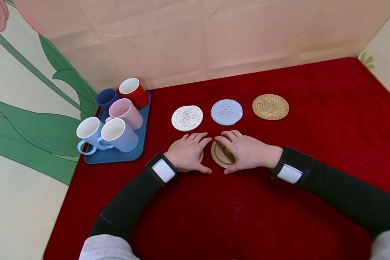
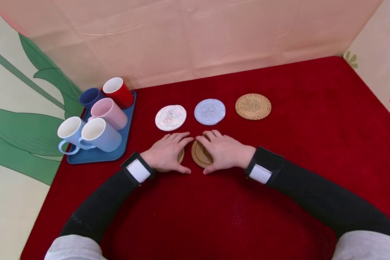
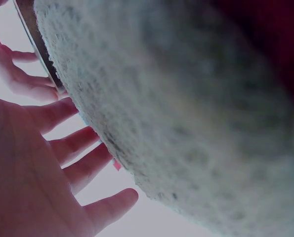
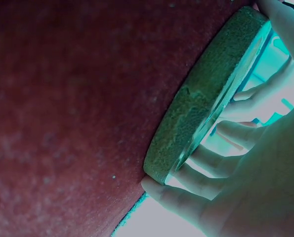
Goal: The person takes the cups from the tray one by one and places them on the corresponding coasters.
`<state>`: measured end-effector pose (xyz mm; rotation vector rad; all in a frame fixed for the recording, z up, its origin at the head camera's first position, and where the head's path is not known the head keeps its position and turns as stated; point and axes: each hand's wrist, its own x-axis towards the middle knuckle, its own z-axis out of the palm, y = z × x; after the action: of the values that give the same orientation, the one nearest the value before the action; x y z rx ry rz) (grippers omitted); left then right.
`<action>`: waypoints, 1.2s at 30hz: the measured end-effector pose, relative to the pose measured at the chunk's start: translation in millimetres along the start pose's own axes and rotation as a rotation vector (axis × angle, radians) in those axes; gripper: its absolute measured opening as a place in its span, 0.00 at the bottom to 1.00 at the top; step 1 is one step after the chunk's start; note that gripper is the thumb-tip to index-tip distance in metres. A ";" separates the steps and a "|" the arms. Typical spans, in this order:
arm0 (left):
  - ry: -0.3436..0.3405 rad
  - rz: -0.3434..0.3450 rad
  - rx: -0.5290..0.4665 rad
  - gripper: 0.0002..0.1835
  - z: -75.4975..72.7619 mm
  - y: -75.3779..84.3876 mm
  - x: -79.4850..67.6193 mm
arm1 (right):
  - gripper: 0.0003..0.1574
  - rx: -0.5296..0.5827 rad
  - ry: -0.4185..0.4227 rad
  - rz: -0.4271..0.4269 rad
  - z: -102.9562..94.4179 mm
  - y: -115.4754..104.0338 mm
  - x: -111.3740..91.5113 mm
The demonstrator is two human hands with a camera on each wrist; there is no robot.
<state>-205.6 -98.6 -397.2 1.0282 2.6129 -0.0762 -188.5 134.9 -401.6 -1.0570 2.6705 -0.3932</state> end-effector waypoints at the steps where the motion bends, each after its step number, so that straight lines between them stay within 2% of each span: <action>1: 0.000 0.000 0.001 0.58 0.2 -0.1 0.1 | 0.65 0.002 -0.001 0.002 0.3 0.0 0.1; 19: 0.006 0.003 0.003 0.58 1.6 -0.1 0.3 | 0.66 -0.006 0.011 0.005 3.3 -0.2 -0.9; 25: 0.004 0.000 0.007 0.59 1.3 -0.1 -0.5 | 0.68 0.029 -0.029 0.034 0.0 0.6 -4.4; 30: 0.002 -0.003 -0.003 0.59 1.5 -0.2 -0.8 | 0.71 0.033 -0.029 0.063 -7.7 8.7 -15.3; 36: 0.008 0.004 -0.011 0.59 1.3 -0.1 -0.7 | 0.75 0.046 -0.003 0.126 -16.6 29.5 -42.6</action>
<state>-204.8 -99.3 -398.2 1.0324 2.6150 -0.0564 -182.2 187.8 -390.6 -0.8698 2.6937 -0.4257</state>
